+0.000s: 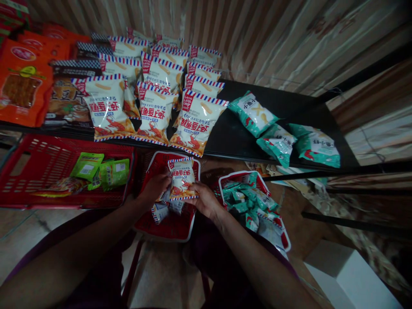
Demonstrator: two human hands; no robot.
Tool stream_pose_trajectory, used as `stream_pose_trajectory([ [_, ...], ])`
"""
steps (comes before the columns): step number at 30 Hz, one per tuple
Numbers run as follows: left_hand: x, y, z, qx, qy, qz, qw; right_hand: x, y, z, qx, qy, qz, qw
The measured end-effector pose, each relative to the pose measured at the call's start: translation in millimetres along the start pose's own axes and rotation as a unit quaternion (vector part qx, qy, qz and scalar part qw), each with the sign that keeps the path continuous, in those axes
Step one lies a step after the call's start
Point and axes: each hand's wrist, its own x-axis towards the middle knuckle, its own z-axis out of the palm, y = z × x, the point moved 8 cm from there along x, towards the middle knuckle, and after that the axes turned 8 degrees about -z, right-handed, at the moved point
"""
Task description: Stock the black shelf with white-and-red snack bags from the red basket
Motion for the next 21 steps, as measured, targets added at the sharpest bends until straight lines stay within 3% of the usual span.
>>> stream_pose_trajectory([
  [5,-14,-6,8.2,-0.105,-0.064,-0.056,0.991,-7,4,5,-0.014,-0.034,0.002,0.999],
  [9,-18,-12,12.0,-0.123,-0.083,-0.052,0.988,-19,3,9,-0.046,-0.083,0.003,0.995],
  [14,-21,-30,16.1,-0.091,-0.050,-0.077,0.992,-36,2,1,-0.109,-0.114,-0.013,0.987],
  [18,-39,-34,27.3,-0.074,-0.052,-0.048,0.995,-51,4,-3,-0.079,-0.167,-0.052,0.981],
  [21,-60,-30,38.9,-0.090,-0.058,-0.003,0.994,-63,10,-12,-0.068,-0.174,-0.061,0.981],
])
